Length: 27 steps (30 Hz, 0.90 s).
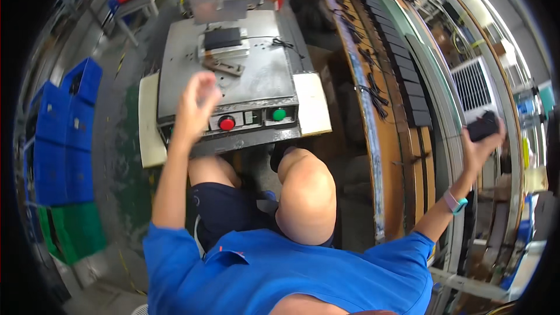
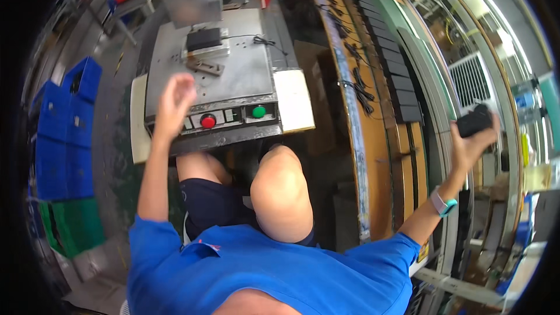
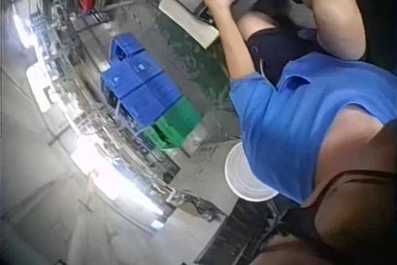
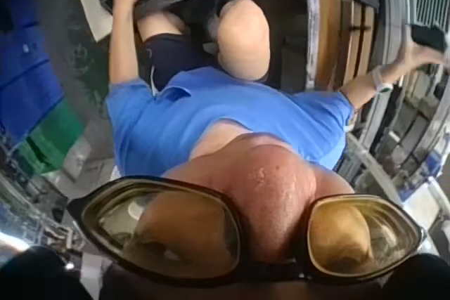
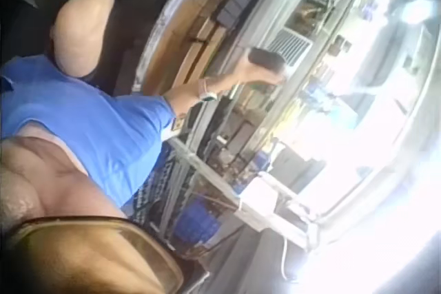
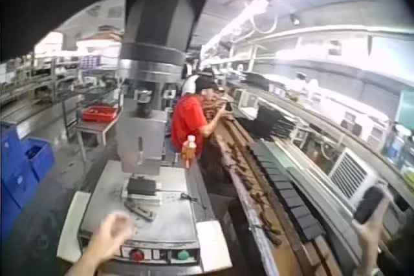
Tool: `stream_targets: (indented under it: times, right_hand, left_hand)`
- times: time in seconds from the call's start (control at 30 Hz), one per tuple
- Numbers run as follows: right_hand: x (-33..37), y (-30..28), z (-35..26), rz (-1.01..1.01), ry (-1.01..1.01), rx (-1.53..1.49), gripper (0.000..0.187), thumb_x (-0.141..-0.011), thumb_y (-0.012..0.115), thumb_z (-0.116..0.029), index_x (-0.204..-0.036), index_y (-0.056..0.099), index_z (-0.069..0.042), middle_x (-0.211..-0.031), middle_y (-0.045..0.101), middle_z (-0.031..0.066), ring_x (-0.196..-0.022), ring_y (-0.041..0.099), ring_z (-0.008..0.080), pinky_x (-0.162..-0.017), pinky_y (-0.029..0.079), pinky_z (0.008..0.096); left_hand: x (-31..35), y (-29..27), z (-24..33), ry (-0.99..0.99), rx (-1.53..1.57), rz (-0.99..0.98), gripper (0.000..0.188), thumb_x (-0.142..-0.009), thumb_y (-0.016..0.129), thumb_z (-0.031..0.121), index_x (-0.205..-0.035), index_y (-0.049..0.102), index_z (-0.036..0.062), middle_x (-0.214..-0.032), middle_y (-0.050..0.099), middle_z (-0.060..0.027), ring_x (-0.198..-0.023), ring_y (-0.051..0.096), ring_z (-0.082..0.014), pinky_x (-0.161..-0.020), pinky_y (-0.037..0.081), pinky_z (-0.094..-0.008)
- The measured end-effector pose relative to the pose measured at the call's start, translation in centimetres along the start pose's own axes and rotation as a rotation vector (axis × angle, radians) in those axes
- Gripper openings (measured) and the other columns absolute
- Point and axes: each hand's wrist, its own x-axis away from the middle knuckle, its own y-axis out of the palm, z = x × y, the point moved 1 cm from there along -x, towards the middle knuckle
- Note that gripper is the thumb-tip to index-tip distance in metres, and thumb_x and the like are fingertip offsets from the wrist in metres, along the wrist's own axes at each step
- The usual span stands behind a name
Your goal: Operate an industrial press machine to process or test electronic component housings.
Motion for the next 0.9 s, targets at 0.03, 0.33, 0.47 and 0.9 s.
stream_targets:
  times: [0.03,0.33,0.47,0.9]
  right_hand:
    - [-1.8,-0.6,-1.9,-0.015,-0.029,0.002,0.080,-0.072,0.079,-0.024,-0.139,0.042,-0.001,-0.116,0.053,0.0158,-0.103,0.059,0.0276,-0.092,0.051,0.0382]
    - [1.5,15.6,-18.4,-0.850,0.368,-0.641,0.071,-0.064,0.060,0.002,-0.134,0.047,-0.008,-0.098,0.053,0.0061,-0.074,0.055,0.0130,-0.066,0.049,0.0232]
    - [0.0,22.0,-19.3,-0.963,0.269,-0.765,0.072,-0.065,0.062,0.009,-0.134,0.044,-0.005,-0.099,0.056,0.0054,-0.079,0.057,0.0130,-0.070,0.050,0.0251]
    - [4.2,25.5,-30.2,-1.071,-0.105,-0.788,0.059,-0.067,0.081,-0.004,-0.116,0.048,-0.002,-0.090,0.062,0.0083,-0.082,0.061,0.0162,-0.076,0.050,0.0284]
  left_hand:
    - [-3.2,-1.0,-2.9,0.005,-0.025,0.058,0.040,-0.086,0.073,0.017,-0.120,0.057,0.0040,-0.107,0.067,-0.0102,-0.097,0.064,-0.0209,-0.087,0.051,-0.0348]
    - [-15.6,-3.1,-7.2,0.280,-0.070,-0.041,0.076,-0.078,0.081,0.017,-0.141,0.038,0.0085,-0.122,0.064,-0.0138,-0.116,0.059,-0.0251,-0.102,0.044,-0.0386]
    - [-12.5,-5.0,-5.6,0.154,0.410,-0.051,0.075,-0.082,0.078,0.021,-0.143,0.038,0.0058,-0.128,0.060,-0.0129,-0.119,0.057,-0.0251,-0.107,0.040,-0.0384]
    - [5.1,1.3,5.4,-0.197,1.151,0.159,0.084,-0.080,0.078,0.014,-0.149,0.029,0.0100,-0.115,0.062,-0.0160,-0.104,0.062,-0.0223,-0.089,0.052,-0.0358]
